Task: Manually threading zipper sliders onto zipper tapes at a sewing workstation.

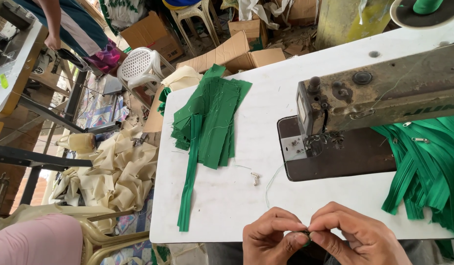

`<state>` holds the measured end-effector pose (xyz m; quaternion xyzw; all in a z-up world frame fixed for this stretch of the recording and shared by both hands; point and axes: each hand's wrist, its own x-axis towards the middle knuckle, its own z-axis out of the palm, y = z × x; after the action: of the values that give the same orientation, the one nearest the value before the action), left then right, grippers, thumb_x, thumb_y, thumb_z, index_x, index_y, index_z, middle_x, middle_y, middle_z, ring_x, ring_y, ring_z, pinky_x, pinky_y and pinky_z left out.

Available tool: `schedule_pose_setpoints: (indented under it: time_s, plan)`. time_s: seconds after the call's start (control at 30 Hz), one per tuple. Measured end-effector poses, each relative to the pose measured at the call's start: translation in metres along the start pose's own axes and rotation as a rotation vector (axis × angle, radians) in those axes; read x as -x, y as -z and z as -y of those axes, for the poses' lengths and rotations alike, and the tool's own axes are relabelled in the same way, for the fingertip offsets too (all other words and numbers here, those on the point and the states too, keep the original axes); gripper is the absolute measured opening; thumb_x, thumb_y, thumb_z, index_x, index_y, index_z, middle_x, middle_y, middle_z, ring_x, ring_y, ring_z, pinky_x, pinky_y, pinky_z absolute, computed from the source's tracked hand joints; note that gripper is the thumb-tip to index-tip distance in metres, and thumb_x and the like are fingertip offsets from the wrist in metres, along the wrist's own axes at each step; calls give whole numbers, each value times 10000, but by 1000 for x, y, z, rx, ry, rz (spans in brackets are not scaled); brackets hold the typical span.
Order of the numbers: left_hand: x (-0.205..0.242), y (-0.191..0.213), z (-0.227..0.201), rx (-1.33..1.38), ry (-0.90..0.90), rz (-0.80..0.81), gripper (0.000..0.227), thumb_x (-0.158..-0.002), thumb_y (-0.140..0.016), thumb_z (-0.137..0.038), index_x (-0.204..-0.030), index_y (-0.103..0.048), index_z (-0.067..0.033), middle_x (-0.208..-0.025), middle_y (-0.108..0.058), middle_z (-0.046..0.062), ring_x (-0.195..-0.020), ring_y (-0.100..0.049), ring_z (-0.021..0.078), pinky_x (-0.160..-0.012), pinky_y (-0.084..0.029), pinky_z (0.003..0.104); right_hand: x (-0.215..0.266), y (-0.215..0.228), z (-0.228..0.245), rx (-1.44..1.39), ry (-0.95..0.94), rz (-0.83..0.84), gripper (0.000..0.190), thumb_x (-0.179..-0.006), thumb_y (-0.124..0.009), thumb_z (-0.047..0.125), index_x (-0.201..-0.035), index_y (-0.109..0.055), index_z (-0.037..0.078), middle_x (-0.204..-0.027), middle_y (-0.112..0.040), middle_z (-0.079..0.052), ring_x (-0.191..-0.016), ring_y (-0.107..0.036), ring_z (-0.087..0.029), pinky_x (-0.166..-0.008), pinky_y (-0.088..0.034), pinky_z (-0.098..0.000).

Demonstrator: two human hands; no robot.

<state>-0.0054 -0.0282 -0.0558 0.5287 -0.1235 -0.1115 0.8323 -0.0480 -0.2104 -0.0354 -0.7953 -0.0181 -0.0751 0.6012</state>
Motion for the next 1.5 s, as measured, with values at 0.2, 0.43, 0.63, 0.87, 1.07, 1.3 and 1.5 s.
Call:
schedule_pose_setpoints:
  time_s: [0.2,0.43,0.63,0.87,1.07,1.3,1.5]
  plan:
    - [0,0,7,89,51,-31,100,-879,-853,-87,-929,-802,-17,-883,-692,148,-755,-643,221,-684,-532,318,6,-7,-6,-189,-307,-41,94,-897,-769,86,-850,-818,22,-850,-795,-69,-717,-697,-166,-654,-534,-322]
    - [-1,6,6,99,31,13,86,-892,-846,-96,-938,-805,-36,-884,-668,122,-749,-624,200,-692,-522,301,5,-5,-13,-185,-409,0,139,-872,-787,105,-923,-882,17,-882,-838,-63,-680,-751,-181,-610,-599,-344]
    - [1,8,14,238,86,34,96,-877,-854,-65,-954,-807,-33,-945,-644,133,-784,-611,203,-715,-515,304,-8,5,2,-25,-178,119,146,-878,-779,224,-876,-886,124,-807,-844,2,-650,-713,-121,-577,-562,-328]
    - [6,8,37,470,232,-9,93,-874,-837,-20,-951,-795,9,-960,-639,142,-813,-633,225,-719,-557,295,-9,7,5,-192,-356,171,235,-916,-752,176,-834,-920,32,-750,-825,-74,-622,-727,-171,-567,-590,-324]
    - [6,10,39,292,133,-33,92,-863,-855,-14,-941,-808,-25,-934,-645,144,-780,-621,213,-701,-520,315,0,-16,26,432,65,-157,150,-911,-636,276,-812,-739,229,-789,-767,106,-606,-638,-106,-560,-513,-261]
    - [5,-4,34,318,149,-122,100,-869,-859,-73,-913,-797,-9,-902,-629,133,-756,-591,218,-669,-485,326,7,-39,32,467,-118,-365,140,-905,-622,275,-795,-680,211,-787,-726,124,-570,-568,-100,-537,-422,-248]
    - [8,0,45,460,160,-123,132,-890,-825,-54,-976,-775,32,-916,-592,141,-736,-577,227,-659,-495,317,10,-27,6,191,-167,-229,224,-897,-676,308,-893,-847,164,-863,-841,65,-634,-763,-54,-563,-625,-234]
